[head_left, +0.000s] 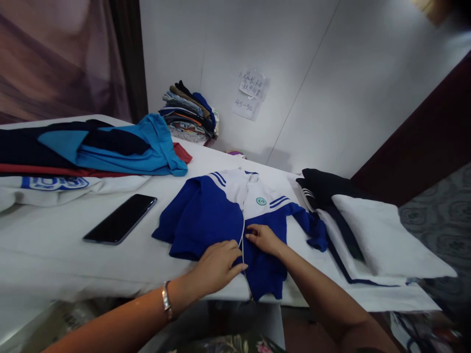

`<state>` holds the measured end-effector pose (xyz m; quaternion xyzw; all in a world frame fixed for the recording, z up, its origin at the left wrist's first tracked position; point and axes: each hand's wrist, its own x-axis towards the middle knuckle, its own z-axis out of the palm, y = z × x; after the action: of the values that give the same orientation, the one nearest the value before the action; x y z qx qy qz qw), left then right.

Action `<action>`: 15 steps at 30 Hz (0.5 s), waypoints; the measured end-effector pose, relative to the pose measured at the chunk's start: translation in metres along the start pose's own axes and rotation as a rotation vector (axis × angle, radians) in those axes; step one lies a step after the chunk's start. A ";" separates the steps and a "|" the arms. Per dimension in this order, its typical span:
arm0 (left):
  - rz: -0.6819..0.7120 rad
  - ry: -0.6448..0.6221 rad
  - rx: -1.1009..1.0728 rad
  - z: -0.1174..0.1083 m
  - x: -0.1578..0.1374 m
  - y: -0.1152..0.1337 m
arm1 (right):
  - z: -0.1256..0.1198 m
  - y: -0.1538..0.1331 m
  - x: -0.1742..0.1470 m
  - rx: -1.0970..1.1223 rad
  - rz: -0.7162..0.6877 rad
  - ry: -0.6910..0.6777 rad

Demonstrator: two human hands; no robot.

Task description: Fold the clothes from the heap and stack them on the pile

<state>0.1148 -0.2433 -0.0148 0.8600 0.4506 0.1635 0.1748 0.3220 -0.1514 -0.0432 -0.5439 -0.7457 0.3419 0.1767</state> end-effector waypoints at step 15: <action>-0.231 -0.148 -0.099 0.019 0.038 0.000 | -0.062 0.014 0.160 0.224 0.300 0.353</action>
<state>0.1438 -0.2145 -0.0273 0.8025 0.5237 0.1007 0.2674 0.3158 0.0194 -0.0267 -0.6769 -0.5717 0.3446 0.3103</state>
